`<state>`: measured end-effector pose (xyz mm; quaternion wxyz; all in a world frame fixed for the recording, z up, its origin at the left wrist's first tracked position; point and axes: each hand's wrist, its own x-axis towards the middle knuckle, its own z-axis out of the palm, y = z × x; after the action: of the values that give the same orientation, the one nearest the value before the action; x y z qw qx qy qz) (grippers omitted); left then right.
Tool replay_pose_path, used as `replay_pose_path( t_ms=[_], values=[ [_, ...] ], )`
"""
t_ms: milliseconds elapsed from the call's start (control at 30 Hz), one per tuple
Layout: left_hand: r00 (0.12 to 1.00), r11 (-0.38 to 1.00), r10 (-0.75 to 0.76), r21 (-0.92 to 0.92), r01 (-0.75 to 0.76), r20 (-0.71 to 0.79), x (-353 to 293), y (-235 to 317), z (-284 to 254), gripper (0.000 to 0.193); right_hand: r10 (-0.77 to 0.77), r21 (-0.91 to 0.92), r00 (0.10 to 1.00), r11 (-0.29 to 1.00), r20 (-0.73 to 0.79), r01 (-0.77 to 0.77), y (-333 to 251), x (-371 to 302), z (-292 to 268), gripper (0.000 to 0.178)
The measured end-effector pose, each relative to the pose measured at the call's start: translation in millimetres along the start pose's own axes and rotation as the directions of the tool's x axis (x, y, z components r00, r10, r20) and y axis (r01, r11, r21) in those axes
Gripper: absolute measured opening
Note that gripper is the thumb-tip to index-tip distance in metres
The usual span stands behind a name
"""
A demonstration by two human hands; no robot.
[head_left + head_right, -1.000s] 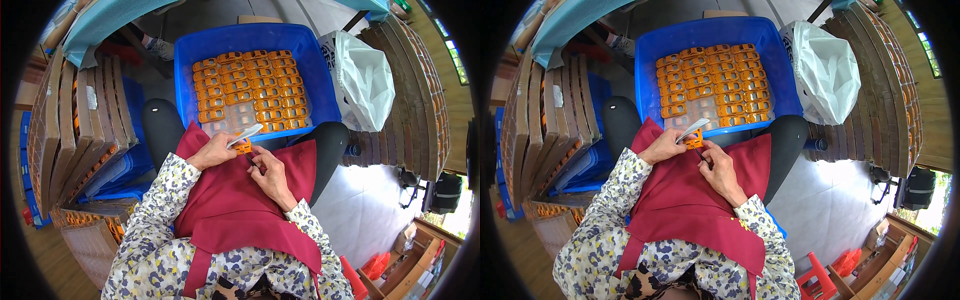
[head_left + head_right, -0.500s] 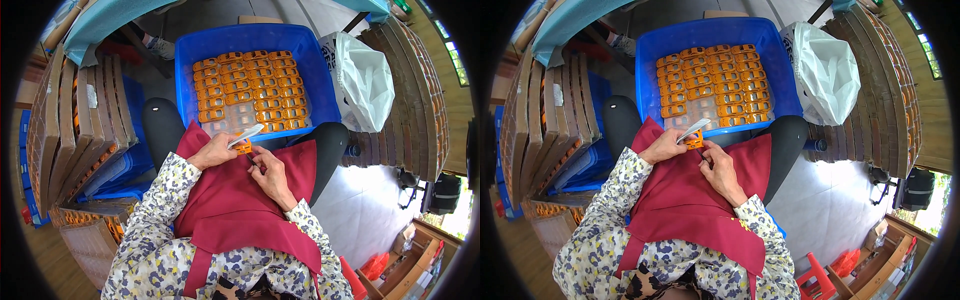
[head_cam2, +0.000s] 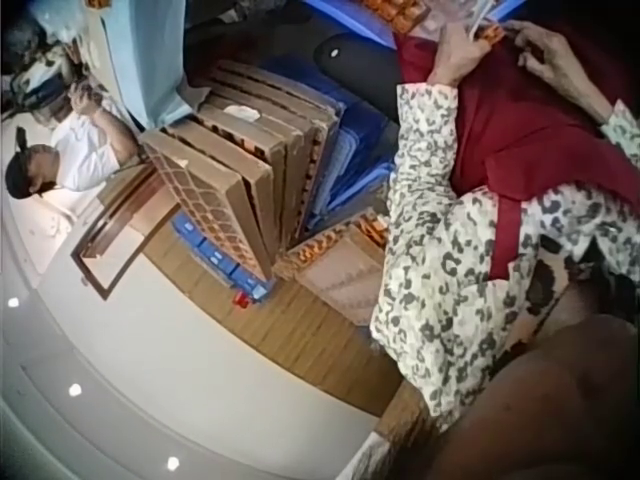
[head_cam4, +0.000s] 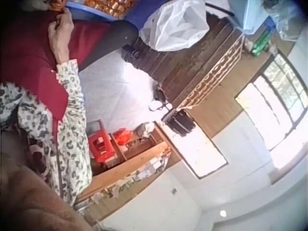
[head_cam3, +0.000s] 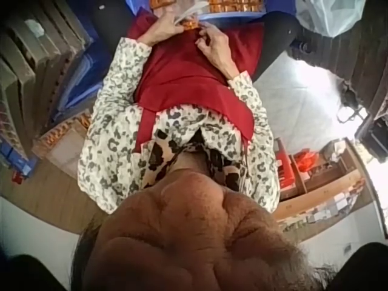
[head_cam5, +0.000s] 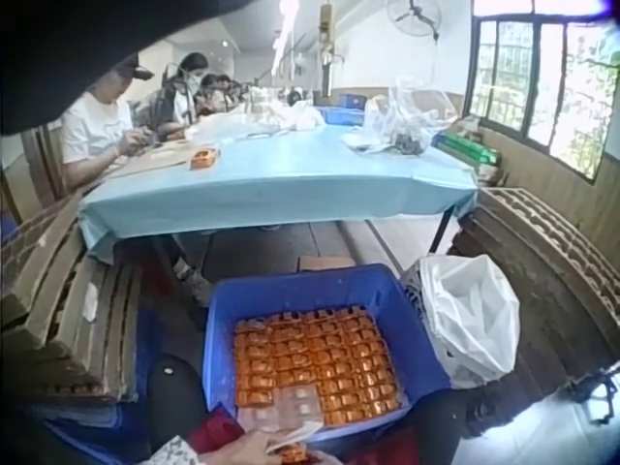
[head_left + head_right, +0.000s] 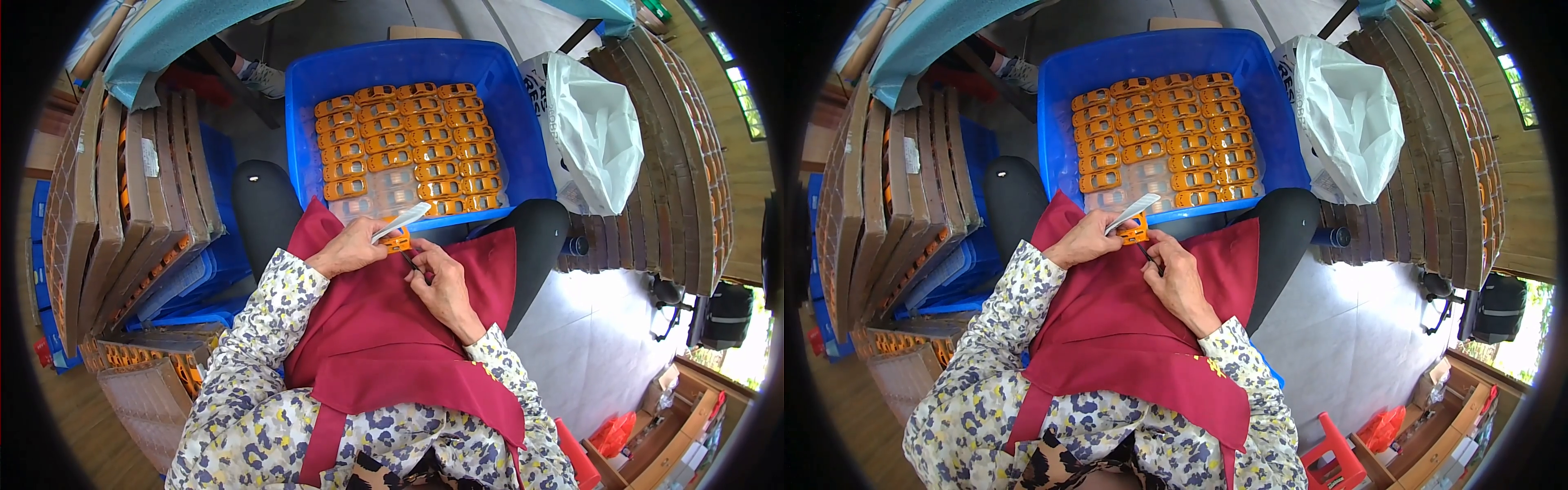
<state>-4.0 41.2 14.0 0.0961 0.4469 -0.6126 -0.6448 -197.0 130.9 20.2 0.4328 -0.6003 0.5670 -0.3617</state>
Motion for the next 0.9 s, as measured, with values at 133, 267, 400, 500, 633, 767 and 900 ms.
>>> replay_pose_path(
  t_ms=[133, 267, 400, 500, 633, 767, 900],
  values=[
    [1.000, 1.000, -0.011, -0.001, 0.011, -0.004, 0.1, -0.2, 0.3, 0.038, 0.000, -0.004, 1.000, 1.000, 0.000, 0.000, 0.4, -0.2, 0.0, 0.013],
    [1.000, 1.000, -0.024, 0.005, 0.024, -0.002, -0.1, 0.3, 0.4, 0.037, -0.002, -0.004, 1.000, 1.000, -0.001, 0.002, -0.8, -0.1, -0.2, 0.012],
    [1.000, 1.000, -0.021, -0.016, 0.020, -0.007, -0.7, 0.1, 0.9, 0.038, -0.010, -0.012, 1.000, 1.000, -0.004, 0.010, -0.2, -0.2, 0.0, 0.012],
    [1.000, 0.999, -0.007, -0.034, 0.007, -0.005, -0.7, -0.6, 0.7, 0.038, -0.009, -0.009, 1.000, 1.000, -0.004, 0.009, 1.3, -0.3, 0.6, 0.012],
    [1.000, 0.999, -0.014, -0.039, 0.013, -0.008, -0.8, -0.5, 0.6, 0.039, 0.004, 0.003, 1.000, 1.000, 0.005, -0.004, 2.8, -0.4, 0.8, 0.012],
    [1.000, 0.998, -0.031, -0.046, 0.031, -0.003, -1.2, 1.1, 0.0, 0.039, 0.021, 0.002, 1.000, 1.000, 0.016, -0.021, 2.1, -0.4, 0.2, 0.012],
    [1.000, 0.998, -0.024, -0.053, 0.023, -0.007, -0.6, -0.3, 0.1, 0.038, 0.034, 0.011, 0.999, 0.999, 0.018, -0.034, -0.3, -0.3, -0.3, 0.011]
  ],
)
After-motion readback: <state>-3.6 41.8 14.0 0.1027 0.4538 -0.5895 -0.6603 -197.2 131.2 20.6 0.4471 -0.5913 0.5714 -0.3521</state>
